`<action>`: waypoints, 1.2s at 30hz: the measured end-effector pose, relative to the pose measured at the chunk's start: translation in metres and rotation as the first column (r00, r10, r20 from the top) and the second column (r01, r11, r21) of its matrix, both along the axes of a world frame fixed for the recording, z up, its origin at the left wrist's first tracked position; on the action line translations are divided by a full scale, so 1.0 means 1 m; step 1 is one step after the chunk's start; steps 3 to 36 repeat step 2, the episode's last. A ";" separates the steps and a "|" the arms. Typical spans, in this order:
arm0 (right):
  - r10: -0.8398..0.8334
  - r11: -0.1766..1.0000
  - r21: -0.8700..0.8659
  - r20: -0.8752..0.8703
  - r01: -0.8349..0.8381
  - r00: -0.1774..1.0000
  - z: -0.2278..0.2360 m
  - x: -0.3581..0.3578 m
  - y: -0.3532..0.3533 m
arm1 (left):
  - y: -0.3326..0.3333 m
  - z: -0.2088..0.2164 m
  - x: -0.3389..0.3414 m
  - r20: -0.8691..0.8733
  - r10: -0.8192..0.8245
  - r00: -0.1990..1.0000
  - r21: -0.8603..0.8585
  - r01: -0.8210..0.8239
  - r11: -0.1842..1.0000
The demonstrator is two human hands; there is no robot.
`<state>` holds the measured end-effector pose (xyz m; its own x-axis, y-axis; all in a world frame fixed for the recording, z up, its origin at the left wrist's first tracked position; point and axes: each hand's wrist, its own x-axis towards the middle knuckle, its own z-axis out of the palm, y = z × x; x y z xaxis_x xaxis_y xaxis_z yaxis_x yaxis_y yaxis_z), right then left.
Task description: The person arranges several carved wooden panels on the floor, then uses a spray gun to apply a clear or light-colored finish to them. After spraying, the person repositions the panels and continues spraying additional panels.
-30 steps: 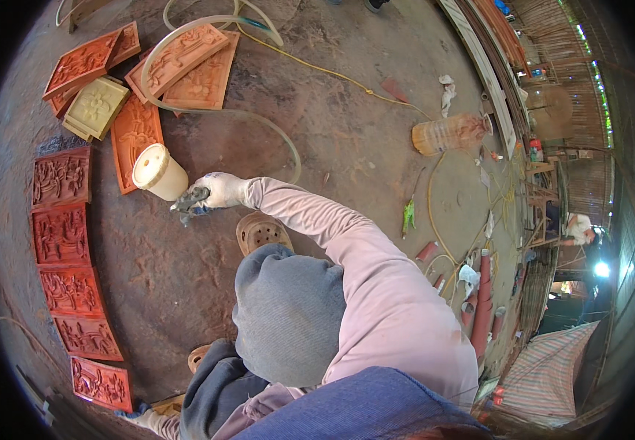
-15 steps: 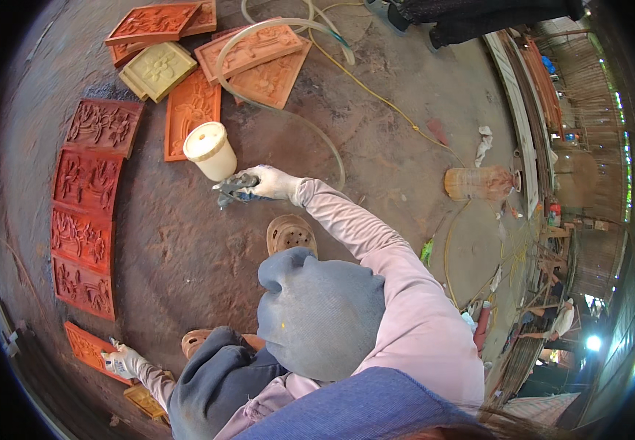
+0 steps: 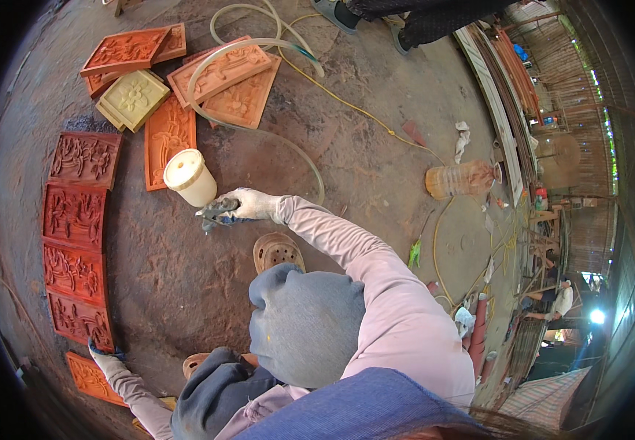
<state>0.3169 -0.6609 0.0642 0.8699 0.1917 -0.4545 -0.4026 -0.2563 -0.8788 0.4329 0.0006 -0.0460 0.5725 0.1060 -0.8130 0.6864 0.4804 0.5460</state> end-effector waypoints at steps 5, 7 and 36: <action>0.001 1.000 0.017 -0.020 0.000 1.000 -0.009 -0.005 0.001 | 0.005 -0.007 -0.009 0.058 -0.194 0.979 0.088 0.188 0.978; 0.001 1.000 0.017 -0.020 0.000 1.000 -0.009 -0.005 0.001 | 0.005 -0.007 -0.009 0.058 -0.194 0.979 0.088 0.188 0.978; 0.001 1.000 0.017 -0.020 0.000 1.000 -0.009 -0.005 0.001 | 0.005 -0.007 -0.009 0.058 -0.194 0.979 0.088 0.188 0.978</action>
